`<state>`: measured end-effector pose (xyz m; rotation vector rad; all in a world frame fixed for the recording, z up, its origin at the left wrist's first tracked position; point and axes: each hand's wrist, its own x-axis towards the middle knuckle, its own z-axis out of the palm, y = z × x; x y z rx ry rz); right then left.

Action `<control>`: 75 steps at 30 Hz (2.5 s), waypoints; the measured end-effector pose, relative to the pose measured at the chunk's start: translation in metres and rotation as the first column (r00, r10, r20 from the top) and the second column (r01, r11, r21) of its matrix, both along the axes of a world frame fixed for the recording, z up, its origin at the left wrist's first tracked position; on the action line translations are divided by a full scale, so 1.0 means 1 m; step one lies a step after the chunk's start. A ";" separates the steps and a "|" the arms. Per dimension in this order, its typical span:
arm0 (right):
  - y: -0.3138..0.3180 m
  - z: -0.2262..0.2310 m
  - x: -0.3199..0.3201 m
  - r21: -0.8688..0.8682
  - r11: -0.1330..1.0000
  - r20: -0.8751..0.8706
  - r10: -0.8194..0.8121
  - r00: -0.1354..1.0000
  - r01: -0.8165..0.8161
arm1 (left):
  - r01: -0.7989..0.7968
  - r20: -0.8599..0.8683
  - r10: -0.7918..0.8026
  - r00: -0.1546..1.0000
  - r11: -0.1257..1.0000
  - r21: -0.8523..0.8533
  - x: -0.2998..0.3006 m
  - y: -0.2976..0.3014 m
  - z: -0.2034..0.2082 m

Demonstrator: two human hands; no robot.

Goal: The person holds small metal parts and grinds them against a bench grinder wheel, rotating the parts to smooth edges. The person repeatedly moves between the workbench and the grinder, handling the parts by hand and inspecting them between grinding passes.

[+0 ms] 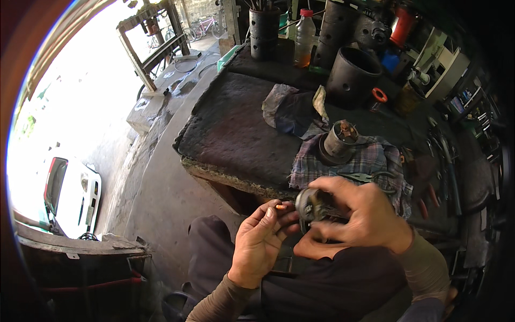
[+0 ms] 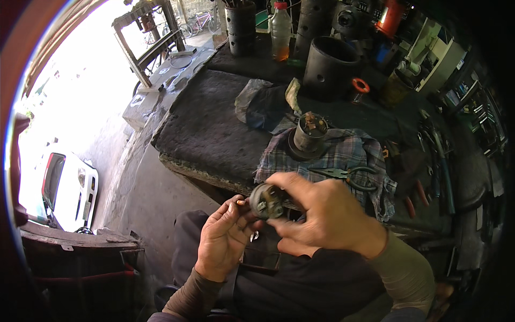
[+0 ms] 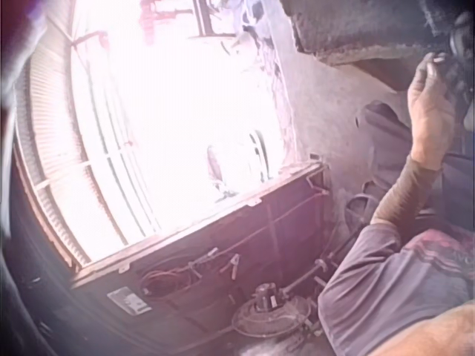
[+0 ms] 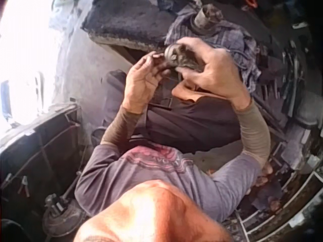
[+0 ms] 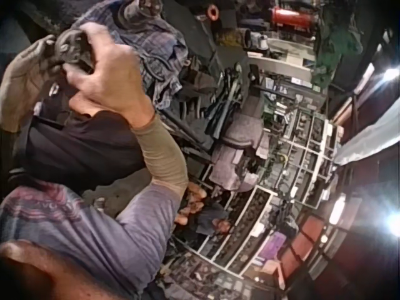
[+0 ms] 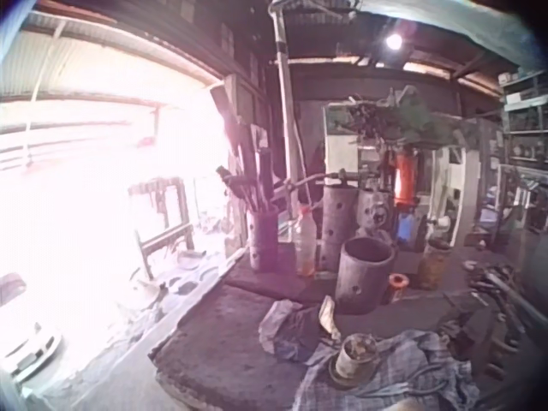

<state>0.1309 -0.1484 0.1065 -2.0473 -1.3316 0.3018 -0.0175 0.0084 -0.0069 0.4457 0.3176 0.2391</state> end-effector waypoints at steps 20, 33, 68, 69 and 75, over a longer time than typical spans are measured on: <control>0.000 -0.023 0.045 -0.146 0.965 0.139 -0.200 0.970 0.220 | -0.062 0.136 0.033 0.990 0.976 0.211 -0.004 -0.004 -0.001; 0.006 -0.031 0.040 -0.082 0.977 0.151 -0.184 0.971 0.197 | 0.196 0.095 -0.177 0.980 0.946 -0.257 0.000 -0.001 -0.003; 0.012 -0.016 -0.014 0.038 0.990 0.049 0.137 0.989 -0.139 | 0.226 0.080 -0.223 0.972 0.974 -0.035 -0.007 -0.014 -0.004; 0.012 -0.016 -0.014 0.034 0.990 0.041 0.134 0.990 -0.135 | 0.232 0.076 -0.229 0.970 0.972 -0.034 -0.006 -0.013 -0.004; 0.013 -0.022 -0.014 0.091 0.985 0.050 0.139 0.989 -0.143 | 0.249 0.145 -0.230 0.962 0.960 -0.130 -0.005 -0.014 -0.010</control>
